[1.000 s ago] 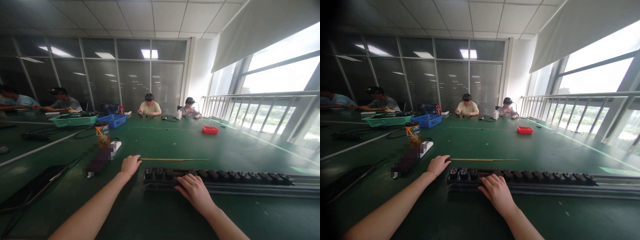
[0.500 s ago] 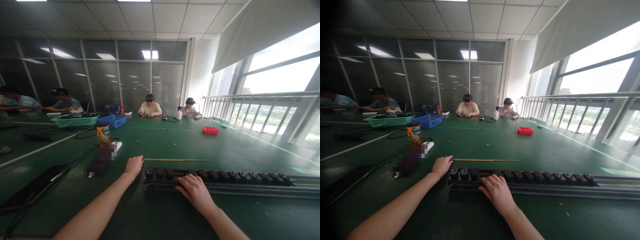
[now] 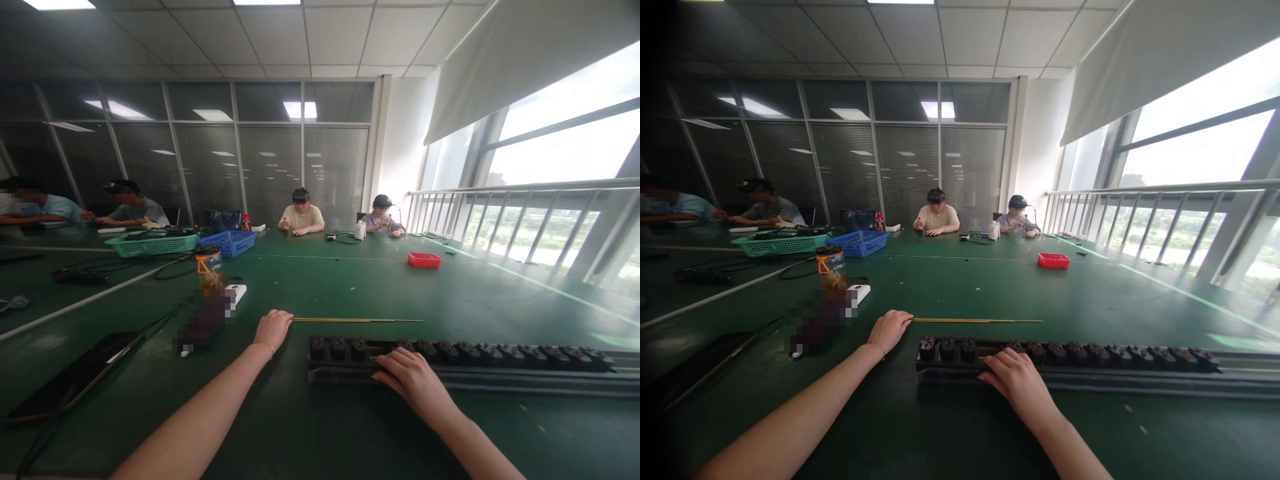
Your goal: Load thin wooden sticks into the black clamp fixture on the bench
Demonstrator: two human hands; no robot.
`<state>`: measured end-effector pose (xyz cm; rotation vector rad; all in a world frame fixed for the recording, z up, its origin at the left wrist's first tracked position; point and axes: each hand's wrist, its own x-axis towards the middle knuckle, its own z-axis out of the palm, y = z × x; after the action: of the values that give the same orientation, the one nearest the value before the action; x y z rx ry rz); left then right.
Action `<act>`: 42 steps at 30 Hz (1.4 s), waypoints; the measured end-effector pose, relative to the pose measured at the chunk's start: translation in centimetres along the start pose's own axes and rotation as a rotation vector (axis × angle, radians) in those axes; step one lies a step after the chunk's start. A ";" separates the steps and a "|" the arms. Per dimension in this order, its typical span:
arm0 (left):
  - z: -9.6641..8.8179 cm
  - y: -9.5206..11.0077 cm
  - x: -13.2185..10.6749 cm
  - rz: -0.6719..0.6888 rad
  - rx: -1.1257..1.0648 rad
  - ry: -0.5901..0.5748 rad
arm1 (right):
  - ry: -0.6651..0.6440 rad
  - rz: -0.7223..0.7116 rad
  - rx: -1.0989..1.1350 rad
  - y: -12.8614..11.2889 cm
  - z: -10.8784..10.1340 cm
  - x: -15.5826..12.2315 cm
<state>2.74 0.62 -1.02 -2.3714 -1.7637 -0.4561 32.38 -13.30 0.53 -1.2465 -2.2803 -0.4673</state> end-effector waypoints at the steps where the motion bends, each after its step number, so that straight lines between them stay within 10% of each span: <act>1: 0.1 -0.1 0.0 0.005 -0.004 0.005 | -0.016 0.000 0.008 0.8 -0.3 -0.4; 17: -0.4 0.0 -0.3 -0.019 -0.064 -0.011 | -0.276 0.141 -0.167 19.9 -8.4 -11.8; 27: -0.5 0.3 -0.2 -0.004 -0.037 -0.005 | -0.347 0.209 -0.177 26.6 -9.6 -15.4; 30: -0.5 0.4 -0.1 -0.007 -0.028 -0.005 | -0.409 0.324 -0.198 24.1 -10.5 -11.2; 34: -0.6 0.4 -0.2 -0.041 -0.032 -0.023 | -0.349 0.326 -0.300 13.7 -8.9 -0.9; 38: -0.7 0.3 -0.4 -0.083 0.010 -0.037 | -0.456 0.097 -0.246 3.7 -2.6 7.9; 42: -0.6 0.0 -0.7 -0.078 -0.025 -0.082 | -0.520 0.016 -0.242 -0.6 4.2 12.2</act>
<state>2.46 -0.18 -0.67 -2.3766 -1.9028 -0.3994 25.20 -3.10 4.06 -1.6620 -2.6963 -0.4643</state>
